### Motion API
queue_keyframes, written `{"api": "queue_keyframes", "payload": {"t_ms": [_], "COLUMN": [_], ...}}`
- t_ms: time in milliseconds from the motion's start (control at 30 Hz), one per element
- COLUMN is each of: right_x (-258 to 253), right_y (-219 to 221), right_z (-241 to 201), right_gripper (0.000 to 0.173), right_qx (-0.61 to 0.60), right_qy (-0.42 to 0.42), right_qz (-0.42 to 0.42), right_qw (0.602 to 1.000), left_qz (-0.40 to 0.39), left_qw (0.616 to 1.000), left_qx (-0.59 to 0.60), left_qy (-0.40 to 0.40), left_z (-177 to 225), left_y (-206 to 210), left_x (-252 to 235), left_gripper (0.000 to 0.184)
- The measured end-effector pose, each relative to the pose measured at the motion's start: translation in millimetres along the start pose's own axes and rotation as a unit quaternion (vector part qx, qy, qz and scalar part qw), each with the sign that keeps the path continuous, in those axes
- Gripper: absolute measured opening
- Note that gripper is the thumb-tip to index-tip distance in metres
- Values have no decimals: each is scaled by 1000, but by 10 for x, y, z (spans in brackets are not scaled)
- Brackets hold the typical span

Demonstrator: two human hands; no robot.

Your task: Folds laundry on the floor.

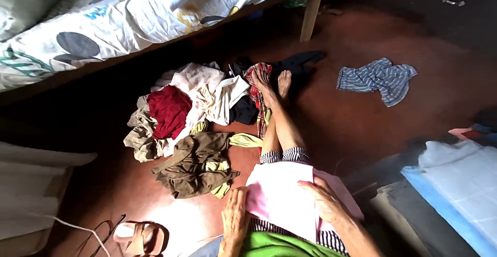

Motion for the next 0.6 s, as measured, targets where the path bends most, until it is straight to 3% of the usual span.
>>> {"api": "queue_keyframes", "payload": {"t_ms": [100,167,267,333,400,433,500,533,600], "right_x": [-36,-108,-211,-148,-25,32,122,150,192], "right_y": [206,289,387,460,495,508,539,555,585], "right_z": [-165,-132,-46,-43,-88,-115,-178,-189,-169], "right_gripper": [23,26,59,66,63,63,63,62,58], "right_qx": [-21,58,356,448,481,498,540,564,600], "right_qy": [-35,-74,-155,-213,-280,-290,-286,-272,-260], "right_qz": [-52,-68,-88,-77,-37,-25,-12,-15,-25], "right_qw": [998,993,917,865,830,817,792,780,756], "left_qz": [79,102,-1,-72,-111,-111,-76,-62,-86], "left_qw": [997,994,1000,997,979,951,842,784,704], "left_qx": [-21,-32,-18,19,139,235,400,432,420], "left_qy": [2,12,11,-11,-97,-169,-354,-440,-566], "left_z": [-104,-138,-168,-228,-361,-455,-641,-726,-843], "left_y": [-266,-344,-187,-69,-46,-45,-4,41,200], "left_x": [-30,22,204,356,480,517,549,564,597], "left_gripper": [22,24,25,32,38,40,45,48,56]}}
Point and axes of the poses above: each hand's wrist, its own x-axis away from the middle knuckle, its own y-axis out of the palm, z = x × y, the point moved 7 cm from there along -x, towards the middle knuckle, and after that the axes turned 4 degrees about z, right-handed, at the moved point
